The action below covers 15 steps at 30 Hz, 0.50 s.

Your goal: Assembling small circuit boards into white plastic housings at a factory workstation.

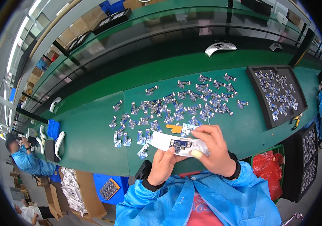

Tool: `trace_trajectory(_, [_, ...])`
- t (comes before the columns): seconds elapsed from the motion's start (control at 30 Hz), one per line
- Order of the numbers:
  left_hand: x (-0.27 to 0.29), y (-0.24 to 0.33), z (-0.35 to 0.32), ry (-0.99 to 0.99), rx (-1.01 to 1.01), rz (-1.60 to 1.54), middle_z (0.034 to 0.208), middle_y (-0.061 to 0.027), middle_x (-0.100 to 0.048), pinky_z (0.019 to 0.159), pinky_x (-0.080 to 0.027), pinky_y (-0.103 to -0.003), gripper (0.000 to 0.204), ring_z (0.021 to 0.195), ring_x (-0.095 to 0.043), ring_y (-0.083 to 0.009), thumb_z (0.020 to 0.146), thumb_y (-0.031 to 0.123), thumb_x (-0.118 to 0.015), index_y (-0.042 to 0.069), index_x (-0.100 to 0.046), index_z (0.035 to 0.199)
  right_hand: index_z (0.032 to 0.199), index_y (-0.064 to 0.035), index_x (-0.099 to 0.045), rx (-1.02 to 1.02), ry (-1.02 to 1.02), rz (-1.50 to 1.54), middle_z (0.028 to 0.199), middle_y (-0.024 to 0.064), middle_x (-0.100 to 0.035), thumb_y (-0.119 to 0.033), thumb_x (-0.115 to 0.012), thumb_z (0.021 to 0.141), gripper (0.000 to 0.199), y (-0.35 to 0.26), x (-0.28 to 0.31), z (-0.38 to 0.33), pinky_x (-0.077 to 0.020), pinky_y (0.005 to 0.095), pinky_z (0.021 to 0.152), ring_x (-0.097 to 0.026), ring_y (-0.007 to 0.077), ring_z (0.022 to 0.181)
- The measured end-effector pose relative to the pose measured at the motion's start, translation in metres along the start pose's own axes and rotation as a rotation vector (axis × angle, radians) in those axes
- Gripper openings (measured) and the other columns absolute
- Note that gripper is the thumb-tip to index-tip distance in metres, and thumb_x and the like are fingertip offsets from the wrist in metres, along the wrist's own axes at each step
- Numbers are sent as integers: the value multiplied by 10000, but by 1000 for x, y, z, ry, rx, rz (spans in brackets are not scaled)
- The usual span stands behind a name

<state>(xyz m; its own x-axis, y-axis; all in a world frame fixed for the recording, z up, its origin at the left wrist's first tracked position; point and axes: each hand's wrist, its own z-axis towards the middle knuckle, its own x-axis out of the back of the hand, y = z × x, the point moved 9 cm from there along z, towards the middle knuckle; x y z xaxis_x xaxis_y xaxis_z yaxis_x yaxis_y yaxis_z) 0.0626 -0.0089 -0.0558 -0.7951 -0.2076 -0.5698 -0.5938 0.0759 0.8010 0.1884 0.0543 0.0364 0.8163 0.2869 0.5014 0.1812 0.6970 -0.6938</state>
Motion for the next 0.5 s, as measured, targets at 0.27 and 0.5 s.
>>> trace_trajectory(0.27, [-3,28,6,-41,61,141,1309,-189,-492,972,-473,-482,421,1192,-526,-318,979,163,-414,-38,-351,1344,1167,-7,-548,-28,25,-20,1217,163,-502,-146,-720,740,481,5,-1,8,-407,439,929,-489,366,1077])
trace_trajectory(0.5, [92,163,160,127,-174,159,1288,-236,-498,1035,-420,-469,383,1220,-494,-349,1006,157,-298,-100,-398,1271,1094,1,-584,-177,208,51,1185,185,-511,-23,-632,792,307,62,27,0,-470,369,860,-536,302,1023])
